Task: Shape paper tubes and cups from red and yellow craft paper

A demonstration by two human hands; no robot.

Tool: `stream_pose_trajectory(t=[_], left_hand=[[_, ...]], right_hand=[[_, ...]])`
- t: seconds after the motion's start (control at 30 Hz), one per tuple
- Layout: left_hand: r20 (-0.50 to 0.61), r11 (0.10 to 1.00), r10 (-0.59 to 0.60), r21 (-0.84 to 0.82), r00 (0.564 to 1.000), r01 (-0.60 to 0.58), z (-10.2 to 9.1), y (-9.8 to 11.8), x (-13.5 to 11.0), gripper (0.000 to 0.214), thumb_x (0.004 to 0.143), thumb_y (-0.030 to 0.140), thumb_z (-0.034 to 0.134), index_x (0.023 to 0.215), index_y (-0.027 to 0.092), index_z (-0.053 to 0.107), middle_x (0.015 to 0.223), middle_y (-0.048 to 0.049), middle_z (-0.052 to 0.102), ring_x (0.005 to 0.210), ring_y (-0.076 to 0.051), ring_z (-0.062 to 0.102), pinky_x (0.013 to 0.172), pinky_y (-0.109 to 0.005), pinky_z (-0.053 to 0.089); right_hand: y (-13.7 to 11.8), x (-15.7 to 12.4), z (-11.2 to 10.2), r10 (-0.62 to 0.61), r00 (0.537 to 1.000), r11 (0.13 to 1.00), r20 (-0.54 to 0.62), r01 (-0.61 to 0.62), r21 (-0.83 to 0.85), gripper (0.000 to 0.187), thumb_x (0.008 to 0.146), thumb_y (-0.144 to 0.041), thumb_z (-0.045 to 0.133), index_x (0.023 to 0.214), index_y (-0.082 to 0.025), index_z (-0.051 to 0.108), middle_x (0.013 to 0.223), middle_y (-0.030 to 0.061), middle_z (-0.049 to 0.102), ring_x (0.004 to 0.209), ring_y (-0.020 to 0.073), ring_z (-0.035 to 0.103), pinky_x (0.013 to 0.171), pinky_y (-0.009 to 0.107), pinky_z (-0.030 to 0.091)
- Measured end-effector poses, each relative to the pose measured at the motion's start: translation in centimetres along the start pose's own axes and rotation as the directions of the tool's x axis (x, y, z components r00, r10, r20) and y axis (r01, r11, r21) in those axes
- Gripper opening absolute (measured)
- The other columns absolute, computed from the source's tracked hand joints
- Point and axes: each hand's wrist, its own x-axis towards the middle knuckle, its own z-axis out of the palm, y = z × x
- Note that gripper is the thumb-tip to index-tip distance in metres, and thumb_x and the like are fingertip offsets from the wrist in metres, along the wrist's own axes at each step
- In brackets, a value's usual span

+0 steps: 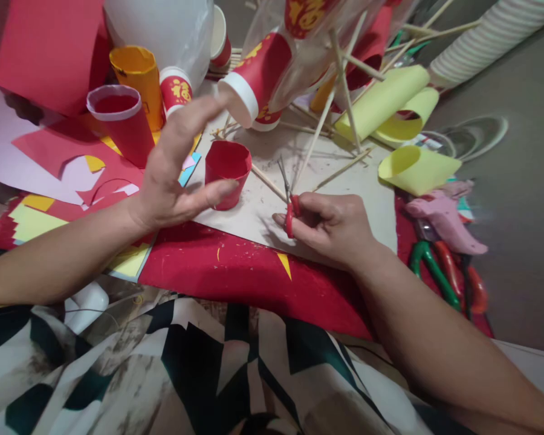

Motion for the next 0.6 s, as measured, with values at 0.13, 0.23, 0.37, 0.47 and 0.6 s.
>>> stream_pose_trajectory(t=[0.13,0.23,0.37,0.47,0.6], left_hand=[[0.078,0.991,0.094,0.086,0.993,-0.1,1.0,-1.2,-0.6,0.045,0.09,0.042,0.07,0.132,0.027,0.061,0.128,-0.007,0.071,0.13,-0.029,0.061,0.116,-0.048,0.044],[0.125,0.993,0.006,0.118,0.992,-0.021,1.4,-1.4,-0.7,0.027,0.093,0.043,0.066,0.111,0.024,0.069,0.108,-0.0041,0.076,0.122,-0.027,0.065,0.119,-0.053,0.039],[0.189,0.992,-0.078,0.113,0.979,0.057,1.4,-1.2,-0.7,0.018,0.093,0.039,0.065,0.086,0.022,0.068,0.086,0.0003,0.075,0.114,-0.025,0.068,0.124,-0.059,0.029],[0.173,0.994,-0.077,0.091,0.982,0.062,1.5,-1.0,-0.6,0.018,0.092,0.035,0.067,0.078,0.022,0.067,0.081,0.0009,0.074,0.112,-0.025,0.068,0.125,-0.058,0.028],[0.147,0.995,-0.04,0.098,0.988,0.026,1.7,-1.0,-0.7,0.015,0.092,0.032,0.068,0.081,0.022,0.067,0.085,0.0002,0.075,0.112,-0.025,0.068,0.123,-0.057,0.032]], right_hand=[[0.1,0.2,0.0,0.014,1.0,0.999,-0.018,-0.013,0.029,0.039,0.088,-0.042,0.06,0.057,-0.021,0.046,0.046,-0.0048,0.037,0.042,0.0087,0.034,0.044,0.023,0.027],[0.1,0.2,0.0,0.027,0.999,0.999,-0.022,-0.026,0.047,0.038,0.087,-0.041,0.06,0.058,-0.021,0.047,0.046,-0.0044,0.039,0.043,0.0089,0.035,0.045,0.023,0.028],[0.3,0.2,0.2,0.036,0.999,0.996,-0.028,-0.033,0.086,0.038,0.087,-0.04,0.061,0.058,-0.02,0.048,0.047,-0.0048,0.04,0.044,0.008,0.035,0.046,0.022,0.027],[0.4,0.3,0.4,0.063,0.998,0.989,-0.017,-0.06,0.134,0.04,0.086,-0.042,0.062,0.057,-0.02,0.046,0.047,-0.0054,0.038,0.045,0.0071,0.032,0.047,0.021,0.026],[0.3,0.5,0.6,0.14,0.987,0.978,0.073,-0.149,0.145,0.044,0.086,-0.05,0.056,0.058,-0.02,0.042,0.048,-0.0053,0.036,0.047,0.0073,0.03,0.049,0.022,0.026]])
